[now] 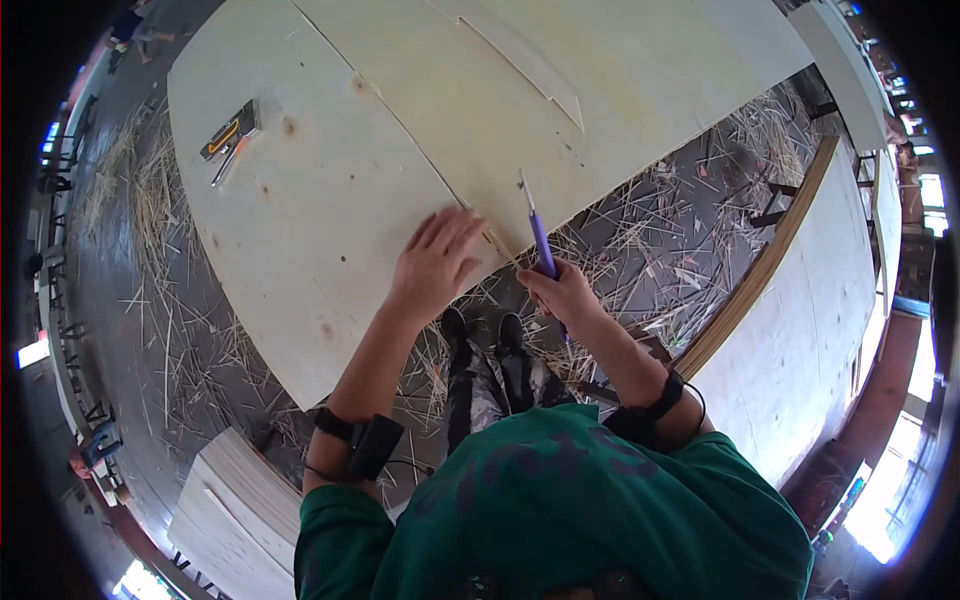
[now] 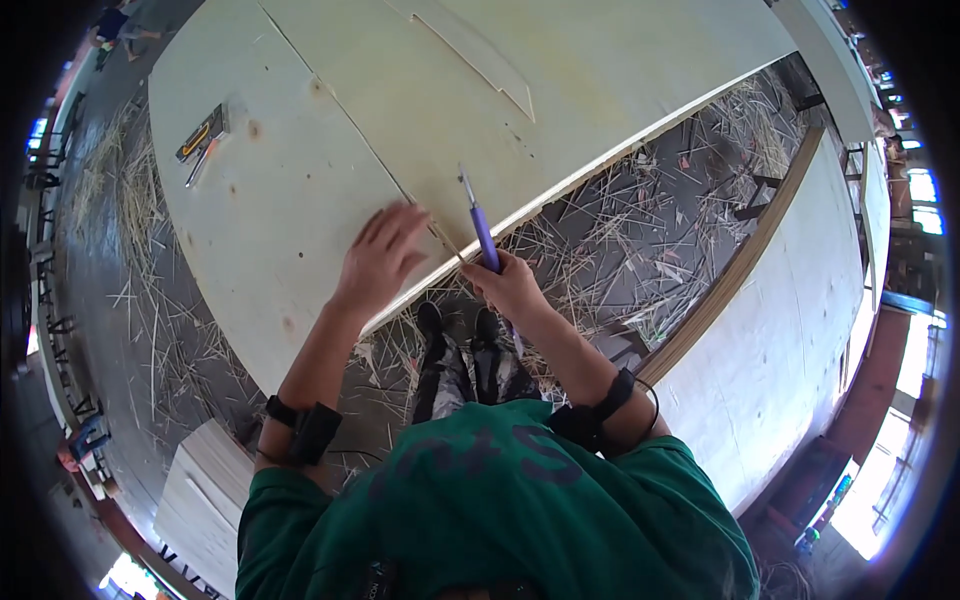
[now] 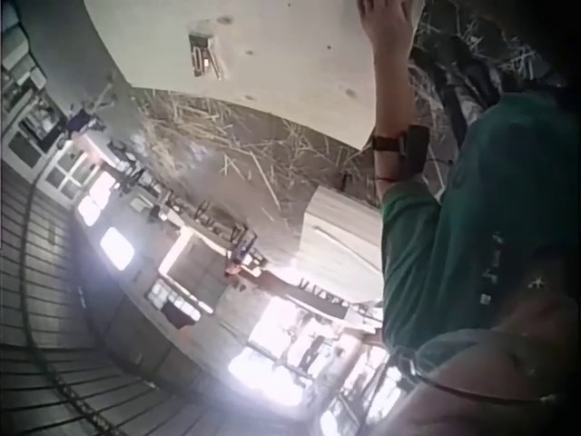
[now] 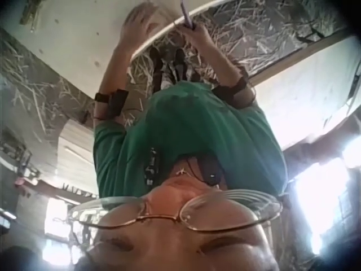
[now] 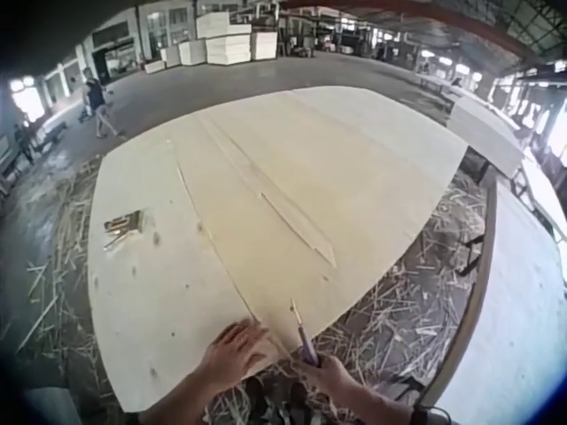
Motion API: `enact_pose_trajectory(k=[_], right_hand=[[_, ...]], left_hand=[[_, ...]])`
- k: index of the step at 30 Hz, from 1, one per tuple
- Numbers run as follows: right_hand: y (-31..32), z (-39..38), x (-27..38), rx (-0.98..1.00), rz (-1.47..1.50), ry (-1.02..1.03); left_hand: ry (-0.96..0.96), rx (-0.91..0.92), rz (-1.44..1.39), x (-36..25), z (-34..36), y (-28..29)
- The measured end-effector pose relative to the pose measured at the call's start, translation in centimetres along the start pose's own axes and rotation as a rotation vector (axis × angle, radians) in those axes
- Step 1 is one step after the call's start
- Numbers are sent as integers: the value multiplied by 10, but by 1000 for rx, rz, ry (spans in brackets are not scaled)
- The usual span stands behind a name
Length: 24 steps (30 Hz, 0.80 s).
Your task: The person uses a scraper to pry up and remove thin strips of wood from a large plywood sheet, occasionally using a staple gun on the surface. They flip the board over to continue removing strips from the other side, setting the detached pieces aside by hand.
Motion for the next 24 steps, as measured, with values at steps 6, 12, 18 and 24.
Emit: enact_pose_trajectory(k=[6,12,18,24], right_hand=[[19,7,12,-46,-326,19],[-10,42,47,-130,-619,95],[-39,-5,66,-544,-993,548],[-147,-28,39,-508,-718,334]], left_hand=[[-111,129,70,3,3,-30],[-192,60,239,55,20,-27],[-266,74,257,84,-7,-1],[-384,119,226,123,-48,50]])
Point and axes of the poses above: each hand's wrist, its own z-axis towards the middle knuckle, its own y-axis out of the back of the hand, x = y × z, the point moved 8 cm from there along z, towards the middle knuckle, and after that the axes turned 13 degrees about x, right-handed, at the moved point
